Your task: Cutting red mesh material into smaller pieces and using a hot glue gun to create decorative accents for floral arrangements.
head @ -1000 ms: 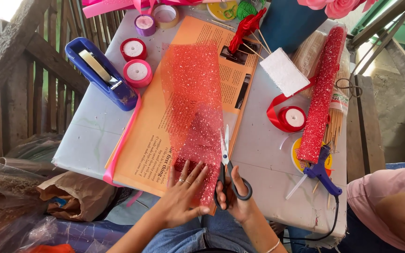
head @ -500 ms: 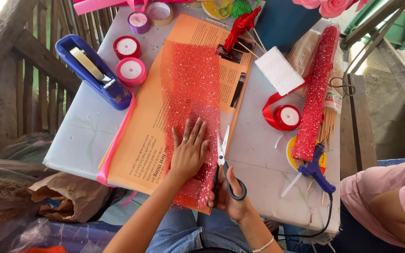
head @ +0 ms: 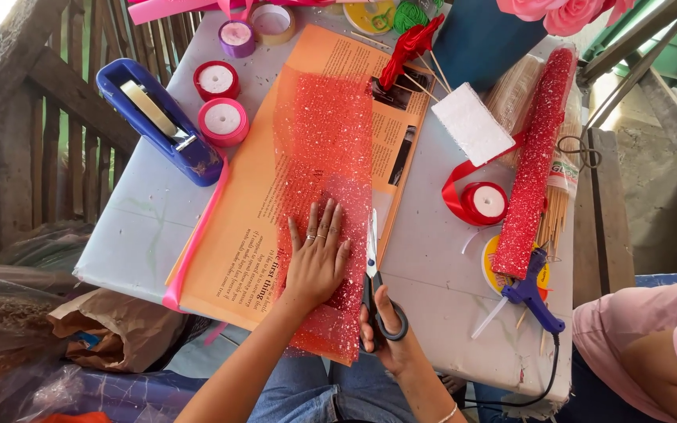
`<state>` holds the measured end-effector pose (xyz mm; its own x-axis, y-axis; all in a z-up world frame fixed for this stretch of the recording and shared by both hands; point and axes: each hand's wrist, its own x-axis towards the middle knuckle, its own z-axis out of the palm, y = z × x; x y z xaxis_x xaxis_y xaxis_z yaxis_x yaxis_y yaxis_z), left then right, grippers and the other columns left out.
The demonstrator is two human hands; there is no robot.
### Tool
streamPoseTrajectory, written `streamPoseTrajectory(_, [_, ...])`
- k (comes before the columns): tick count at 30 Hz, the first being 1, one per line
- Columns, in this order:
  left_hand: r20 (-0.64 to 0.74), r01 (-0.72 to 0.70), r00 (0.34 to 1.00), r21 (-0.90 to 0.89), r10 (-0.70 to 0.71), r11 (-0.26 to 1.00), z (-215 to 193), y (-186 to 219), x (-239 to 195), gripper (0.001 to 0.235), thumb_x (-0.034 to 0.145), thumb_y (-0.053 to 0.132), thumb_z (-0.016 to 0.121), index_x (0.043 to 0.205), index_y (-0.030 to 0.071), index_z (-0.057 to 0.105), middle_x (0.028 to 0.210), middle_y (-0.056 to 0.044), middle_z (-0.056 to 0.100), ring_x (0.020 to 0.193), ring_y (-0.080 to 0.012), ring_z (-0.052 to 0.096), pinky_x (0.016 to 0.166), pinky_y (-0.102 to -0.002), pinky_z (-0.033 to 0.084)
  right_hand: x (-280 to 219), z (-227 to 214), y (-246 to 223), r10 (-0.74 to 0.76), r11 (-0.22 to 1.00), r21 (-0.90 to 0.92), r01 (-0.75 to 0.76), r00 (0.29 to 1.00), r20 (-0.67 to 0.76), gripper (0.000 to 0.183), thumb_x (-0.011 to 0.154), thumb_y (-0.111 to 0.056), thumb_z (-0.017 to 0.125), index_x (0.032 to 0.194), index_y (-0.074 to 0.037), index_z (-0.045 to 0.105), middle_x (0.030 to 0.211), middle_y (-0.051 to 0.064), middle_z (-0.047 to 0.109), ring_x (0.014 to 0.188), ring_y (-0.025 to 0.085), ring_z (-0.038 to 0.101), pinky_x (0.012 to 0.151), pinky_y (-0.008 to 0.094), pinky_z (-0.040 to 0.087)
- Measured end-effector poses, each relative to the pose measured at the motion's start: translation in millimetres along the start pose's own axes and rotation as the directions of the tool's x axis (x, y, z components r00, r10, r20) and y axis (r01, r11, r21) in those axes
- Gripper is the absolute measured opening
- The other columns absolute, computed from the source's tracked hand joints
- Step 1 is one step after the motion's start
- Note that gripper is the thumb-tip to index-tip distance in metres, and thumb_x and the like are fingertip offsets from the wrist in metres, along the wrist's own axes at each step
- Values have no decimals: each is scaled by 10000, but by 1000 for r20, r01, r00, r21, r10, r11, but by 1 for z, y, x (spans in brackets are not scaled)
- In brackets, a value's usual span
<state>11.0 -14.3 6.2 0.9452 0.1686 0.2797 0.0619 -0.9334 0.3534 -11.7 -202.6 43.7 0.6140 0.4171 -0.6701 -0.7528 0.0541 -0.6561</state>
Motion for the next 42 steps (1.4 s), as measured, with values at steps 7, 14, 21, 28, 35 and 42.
streamPoseTrajectory(7, [-45,-14,999,44,16,999,3,-1,0,665,1105,458,178,1651,81,147,1729,-75,155,1603,-279,44,1257,-581,-55,22,4,-29,45,999,6,-47,977,211,749,865,-803,449,793,-79,626,584,74,622,460,210,608,357,227,276])
streamPoseTrajectory(14, [142,46,989,-19,-43,999,-8,3,2,665,1094,447,188,1670,132,85,1745,-82,21,1591,-299,-59,1207,-613,-102,54,5,-27,-184,981,-49,186,982,50,802,933,-823,456,773,-55,621,480,81,524,362,202,593,309,192,292])
streamPoseTrajectory(21, [143,51,989,-35,-45,998,-13,6,2,675,1092,476,161,1669,135,81,1745,-74,13,1588,-290,-78,1196,-602,-138,83,10,-57,-189,982,14,188,980,55,811,921,-826,481,746,-45,607,461,90,502,335,203,564,289,188,265])
streamPoseTrajectory(28, [22,-9,1000,47,8,999,-11,4,2,673,1095,429,196,1678,117,71,1749,-98,3,1588,-317,-62,1198,-605,-114,112,25,-100,-202,979,38,199,977,74,782,916,-803,526,731,-49,616,467,92,522,341,202,572,283,179,280])
streamPoseTrajectory(35, [-104,-23,994,201,45,979,-11,5,3,710,1080,503,167,1649,77,158,1728,-77,157,1607,-287,69,1271,-580,-24,134,42,-158,-132,991,-3,133,988,76,755,750,-822,604,665,-73,655,487,42,558,335,118,504,292,169,255])
streamPoseTrajectory(42, [-134,-8,990,234,41,972,-11,6,6,727,1069,523,213,1645,81,177,1726,-76,168,1607,-289,95,1271,-591,-8,191,52,-216,-151,987,-27,155,980,129,733,749,-814,624,668,-87,669,491,38,588,345,119,530,286,175,255])
